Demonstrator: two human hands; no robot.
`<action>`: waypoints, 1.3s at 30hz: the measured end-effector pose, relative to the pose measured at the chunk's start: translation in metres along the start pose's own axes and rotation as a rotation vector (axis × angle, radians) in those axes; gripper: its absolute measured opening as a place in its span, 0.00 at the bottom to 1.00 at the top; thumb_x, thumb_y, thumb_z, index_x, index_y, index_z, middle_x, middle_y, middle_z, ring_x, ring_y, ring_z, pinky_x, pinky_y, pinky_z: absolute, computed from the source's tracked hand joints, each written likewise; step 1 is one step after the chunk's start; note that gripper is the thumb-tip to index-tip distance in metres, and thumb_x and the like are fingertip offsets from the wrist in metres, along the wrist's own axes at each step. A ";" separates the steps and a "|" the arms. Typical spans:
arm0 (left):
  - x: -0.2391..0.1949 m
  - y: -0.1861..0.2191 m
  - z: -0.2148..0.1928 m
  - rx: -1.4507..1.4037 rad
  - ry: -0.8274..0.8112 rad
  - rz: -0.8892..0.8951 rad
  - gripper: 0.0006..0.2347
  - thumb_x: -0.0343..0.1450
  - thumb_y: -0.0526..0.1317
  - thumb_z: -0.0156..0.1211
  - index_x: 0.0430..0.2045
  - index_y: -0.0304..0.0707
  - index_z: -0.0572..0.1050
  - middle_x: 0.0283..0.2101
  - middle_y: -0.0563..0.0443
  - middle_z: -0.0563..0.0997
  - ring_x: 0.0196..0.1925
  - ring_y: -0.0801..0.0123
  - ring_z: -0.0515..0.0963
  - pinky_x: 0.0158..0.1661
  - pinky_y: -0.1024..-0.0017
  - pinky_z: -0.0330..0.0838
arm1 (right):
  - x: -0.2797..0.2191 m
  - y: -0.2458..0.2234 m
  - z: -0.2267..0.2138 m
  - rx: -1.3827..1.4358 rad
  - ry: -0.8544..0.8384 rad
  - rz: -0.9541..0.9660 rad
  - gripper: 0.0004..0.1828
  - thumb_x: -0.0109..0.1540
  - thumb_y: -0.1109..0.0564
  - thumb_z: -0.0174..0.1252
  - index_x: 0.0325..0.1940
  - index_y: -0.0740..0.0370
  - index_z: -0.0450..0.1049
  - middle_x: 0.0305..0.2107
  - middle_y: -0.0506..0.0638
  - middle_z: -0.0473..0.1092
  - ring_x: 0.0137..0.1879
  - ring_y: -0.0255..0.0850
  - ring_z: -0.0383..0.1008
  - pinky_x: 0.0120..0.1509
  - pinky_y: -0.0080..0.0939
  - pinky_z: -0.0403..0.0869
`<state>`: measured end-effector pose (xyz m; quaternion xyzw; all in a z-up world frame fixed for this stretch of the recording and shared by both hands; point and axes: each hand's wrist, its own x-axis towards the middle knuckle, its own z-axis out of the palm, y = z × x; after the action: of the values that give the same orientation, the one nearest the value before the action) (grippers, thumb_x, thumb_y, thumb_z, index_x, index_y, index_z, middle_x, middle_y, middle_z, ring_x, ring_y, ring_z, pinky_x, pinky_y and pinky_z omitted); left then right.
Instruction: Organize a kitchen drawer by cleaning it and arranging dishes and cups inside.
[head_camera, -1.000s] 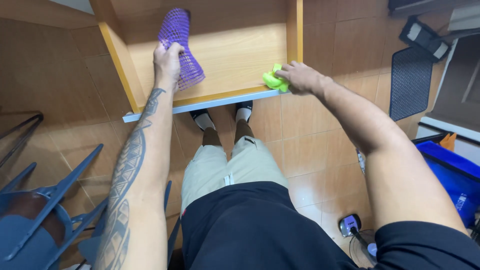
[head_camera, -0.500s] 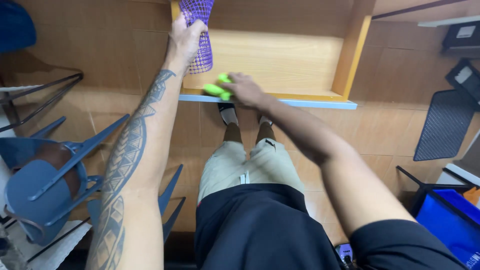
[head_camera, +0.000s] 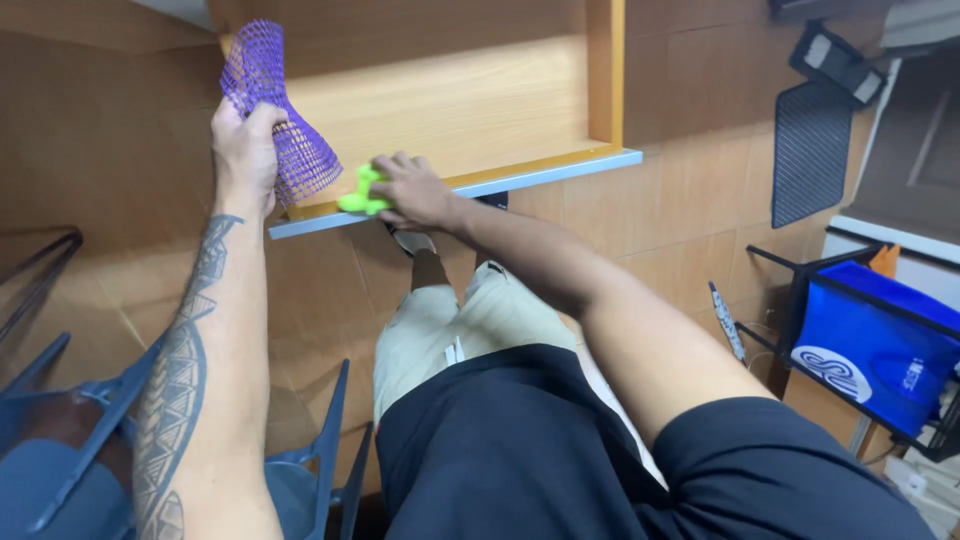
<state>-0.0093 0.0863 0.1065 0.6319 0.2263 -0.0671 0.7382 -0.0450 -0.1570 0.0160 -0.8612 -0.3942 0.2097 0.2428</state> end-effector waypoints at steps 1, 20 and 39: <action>0.000 -0.001 0.008 0.000 0.013 -0.005 0.09 0.68 0.31 0.56 0.42 0.33 0.75 0.37 0.56 0.79 0.35 0.77 0.78 0.38 0.76 0.76 | -0.019 0.019 -0.007 -0.012 0.001 0.002 0.22 0.55 0.45 0.68 0.50 0.53 0.79 0.56 0.58 0.64 0.62 0.56 0.64 0.59 0.61 0.67; -0.003 0.006 0.168 -0.028 -0.061 -0.133 0.11 0.66 0.32 0.56 0.42 0.31 0.75 0.40 0.52 0.81 0.40 0.73 0.81 0.43 0.73 0.78 | -0.250 0.200 -0.192 -0.169 -0.110 0.235 0.17 0.55 0.48 0.68 0.43 0.57 0.81 0.50 0.58 0.66 0.57 0.56 0.66 0.60 0.56 0.69; 0.055 -0.070 0.171 -0.330 0.048 -0.029 0.18 0.66 0.30 0.51 0.51 0.33 0.70 0.45 0.49 0.78 0.46 0.68 0.78 0.50 0.70 0.75 | -0.109 0.205 -0.086 -0.202 0.044 0.688 0.43 0.59 0.47 0.60 0.74 0.60 0.54 0.63 0.72 0.56 0.61 0.68 0.63 0.62 0.61 0.70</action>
<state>0.0550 -0.0814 0.0371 0.5000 0.2608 -0.0245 0.8255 0.0558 -0.3811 -0.0167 -0.9674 -0.0948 0.2206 0.0800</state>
